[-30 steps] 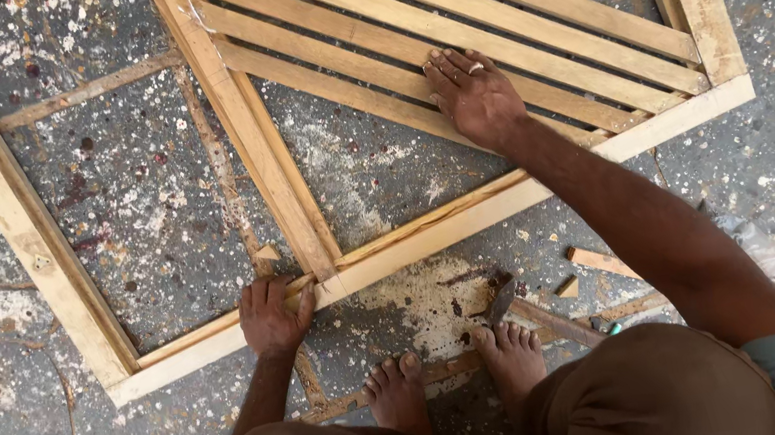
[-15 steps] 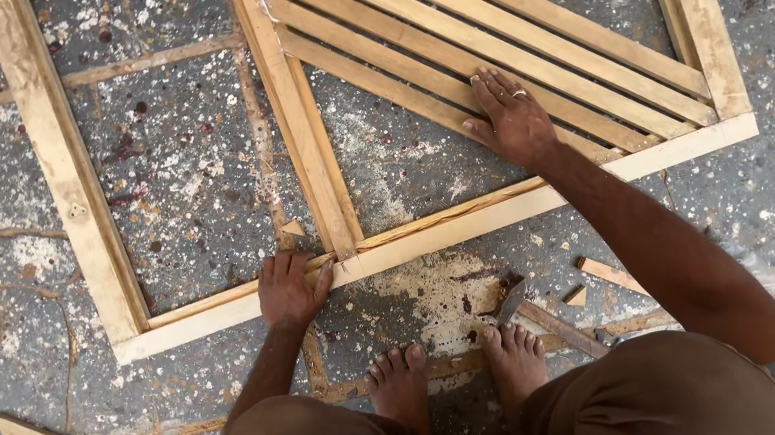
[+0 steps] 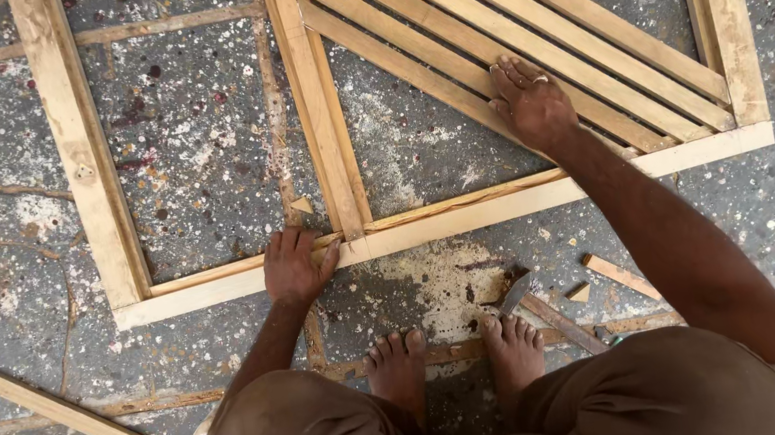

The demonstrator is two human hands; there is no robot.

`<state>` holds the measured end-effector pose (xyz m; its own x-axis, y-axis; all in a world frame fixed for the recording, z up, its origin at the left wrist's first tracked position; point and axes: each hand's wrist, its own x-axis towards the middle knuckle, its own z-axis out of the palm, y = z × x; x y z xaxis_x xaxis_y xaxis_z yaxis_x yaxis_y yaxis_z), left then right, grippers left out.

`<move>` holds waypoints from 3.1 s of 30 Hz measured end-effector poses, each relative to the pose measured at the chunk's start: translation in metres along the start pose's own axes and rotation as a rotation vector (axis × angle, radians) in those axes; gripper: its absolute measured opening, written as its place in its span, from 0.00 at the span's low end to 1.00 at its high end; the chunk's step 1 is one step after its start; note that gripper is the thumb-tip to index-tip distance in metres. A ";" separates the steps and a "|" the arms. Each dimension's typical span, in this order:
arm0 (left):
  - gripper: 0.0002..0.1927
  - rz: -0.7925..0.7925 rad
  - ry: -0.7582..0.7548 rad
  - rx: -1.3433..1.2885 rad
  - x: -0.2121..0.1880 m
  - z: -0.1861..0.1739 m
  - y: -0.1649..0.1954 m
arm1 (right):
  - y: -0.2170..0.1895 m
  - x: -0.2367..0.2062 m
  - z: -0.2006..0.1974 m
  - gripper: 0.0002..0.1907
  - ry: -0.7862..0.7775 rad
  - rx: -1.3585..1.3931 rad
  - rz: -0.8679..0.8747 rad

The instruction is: The person assembles a wooden lattice by applying glue to the ends of slats, positioning them into a diagonal pattern within a frame, marking measurements with a pencil, and trimming excess wood using a circular saw.

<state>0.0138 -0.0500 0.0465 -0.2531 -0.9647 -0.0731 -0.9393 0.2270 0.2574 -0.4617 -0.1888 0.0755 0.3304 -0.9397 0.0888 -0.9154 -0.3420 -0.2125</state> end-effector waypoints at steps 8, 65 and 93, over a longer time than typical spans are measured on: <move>0.27 0.022 0.085 -0.073 -0.003 -0.005 0.001 | -0.006 -0.016 -0.001 0.25 0.036 0.090 0.067; 0.18 0.087 0.244 -0.086 -0.009 0.003 0.009 | -0.084 -0.170 0.014 0.28 -0.110 0.136 0.122; 0.21 0.005 0.148 -0.085 -0.011 0.002 0.003 | -0.079 -0.173 0.031 0.29 -0.095 0.103 0.081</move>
<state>0.0131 -0.0382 0.0458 -0.2154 -0.9740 0.0697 -0.9135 0.2262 0.3381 -0.4389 0.0001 0.0467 0.2813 -0.9593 -0.0237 -0.9129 -0.2599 -0.3147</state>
